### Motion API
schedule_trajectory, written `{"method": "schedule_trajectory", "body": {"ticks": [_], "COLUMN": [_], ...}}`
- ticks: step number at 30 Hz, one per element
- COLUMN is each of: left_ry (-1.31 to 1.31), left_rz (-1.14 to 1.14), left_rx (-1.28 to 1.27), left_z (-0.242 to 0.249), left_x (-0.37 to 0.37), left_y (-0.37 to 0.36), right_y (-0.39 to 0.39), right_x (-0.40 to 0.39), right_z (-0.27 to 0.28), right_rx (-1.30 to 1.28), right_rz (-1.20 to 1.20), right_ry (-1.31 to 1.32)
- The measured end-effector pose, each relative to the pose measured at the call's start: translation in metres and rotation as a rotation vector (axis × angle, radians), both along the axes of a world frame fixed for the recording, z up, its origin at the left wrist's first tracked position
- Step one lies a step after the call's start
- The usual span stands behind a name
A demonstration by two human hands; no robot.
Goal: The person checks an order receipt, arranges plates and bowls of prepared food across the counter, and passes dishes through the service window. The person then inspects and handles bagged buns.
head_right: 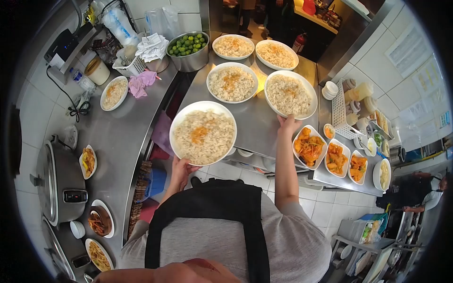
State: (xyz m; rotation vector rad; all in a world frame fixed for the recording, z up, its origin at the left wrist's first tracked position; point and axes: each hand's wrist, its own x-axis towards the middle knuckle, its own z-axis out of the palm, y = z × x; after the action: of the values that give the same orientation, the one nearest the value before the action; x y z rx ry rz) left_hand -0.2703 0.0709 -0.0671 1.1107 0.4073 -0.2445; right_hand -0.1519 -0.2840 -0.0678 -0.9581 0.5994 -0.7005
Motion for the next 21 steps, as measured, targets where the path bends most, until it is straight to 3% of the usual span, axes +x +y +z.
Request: {"method": "schedule_trajectory", "body": {"ticks": [1,6,9,12,13,15,21], "left_ry": [0.014,0.019,0.000,0.015,0.019,0.009,0.028], "left_rz": [-0.016,-0.019,-0.010,-0.041,-0.065,-0.085,-0.303], "left_rx": [-0.001,-0.041,-0.056,-0.039,-0.039,-0.040,-0.039], "left_z": [-0.001,-0.012,-0.017,-0.015,-0.015,-0.014,-0.015], "left_x": [0.001,0.007,0.011,0.022,0.024,0.032,0.062], "left_y": [-0.007,-0.028,-0.028,-0.014,-0.007,0.008,0.042], "right_y": [0.003,0.012,0.022,0.056,0.067,0.084,0.116], "right_x": [0.005,0.016,0.009,0.011,0.021,0.045,0.060], "right_z": [-0.007,-0.022,-0.029,-0.016,-0.017,-0.014,-0.001], "right_rx": [0.070,0.114,0.134,0.318,0.321,0.053,0.056], "right_rz": [-0.086,-0.059,0.128,0.599,0.601,0.738,0.674], "right_ry": [0.003,0.036,-0.025,0.085,0.088,0.020,0.122]}}
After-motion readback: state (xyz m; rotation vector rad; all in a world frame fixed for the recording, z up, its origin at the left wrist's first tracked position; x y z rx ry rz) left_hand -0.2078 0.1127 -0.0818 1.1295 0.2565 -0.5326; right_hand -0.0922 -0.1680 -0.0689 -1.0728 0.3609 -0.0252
